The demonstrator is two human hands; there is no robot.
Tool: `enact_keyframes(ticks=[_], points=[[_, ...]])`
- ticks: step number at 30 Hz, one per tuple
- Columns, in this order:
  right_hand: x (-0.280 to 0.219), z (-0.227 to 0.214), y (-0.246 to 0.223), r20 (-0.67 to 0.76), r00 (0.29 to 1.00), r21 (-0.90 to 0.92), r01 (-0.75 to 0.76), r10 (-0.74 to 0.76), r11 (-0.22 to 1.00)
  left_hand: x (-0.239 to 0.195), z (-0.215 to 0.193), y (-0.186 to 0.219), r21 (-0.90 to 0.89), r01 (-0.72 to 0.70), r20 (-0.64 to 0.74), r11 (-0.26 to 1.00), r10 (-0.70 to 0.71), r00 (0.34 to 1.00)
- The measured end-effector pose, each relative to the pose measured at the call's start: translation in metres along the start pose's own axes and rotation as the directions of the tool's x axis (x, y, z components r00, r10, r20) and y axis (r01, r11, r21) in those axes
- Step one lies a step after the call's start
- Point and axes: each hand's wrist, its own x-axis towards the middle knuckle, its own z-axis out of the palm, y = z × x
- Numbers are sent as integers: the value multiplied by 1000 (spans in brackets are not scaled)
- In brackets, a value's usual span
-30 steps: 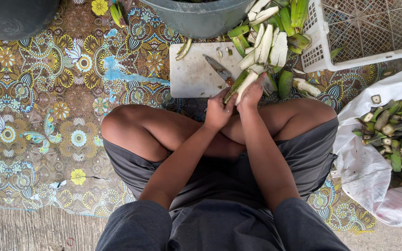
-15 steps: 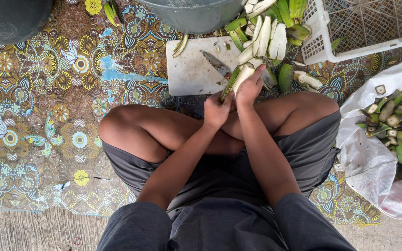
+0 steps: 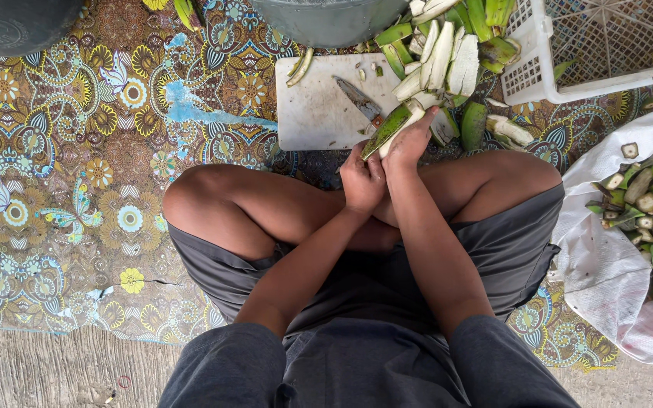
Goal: The person sits cross-legged on a mat and uses a knife to peel the skin off green bananas. They place the peeled bananas into a bucket of water and discard the peels into a nearby bag.
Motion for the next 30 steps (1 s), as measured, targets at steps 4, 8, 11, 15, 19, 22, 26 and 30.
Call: enact_keyframes(ticks=[4,8,11,15,19,22,26,30], points=[[37,-4,31,23,996,-60,-83,85,995,8,-2,-2,34,5,-9,999,-5,1000],[54,-5,31,51,995,-134,-75,82,988,15,-4,-9,35,9,9,999,-10,1000],[130,-37,68,84,989,-248,-95,119,964,19,-7,6,-63,42,87,997,-36,996],[131,-58,68,400,879,-423,427,-258,799,26,-17,43,-127,149,187,981,-124,974],[138,-64,67,555,723,-423,672,-412,608,39,-21,33,-260,120,327,958,-29,944],[135,-67,70,677,605,-371,772,-419,517,45,-25,23,-415,235,327,879,-97,940],[136,-74,80,689,557,-313,806,-465,501,46,-29,23,-368,162,191,916,-96,977],[131,-77,85,681,487,-277,863,-547,423,41,-30,35,-267,38,70,963,-20,997]])
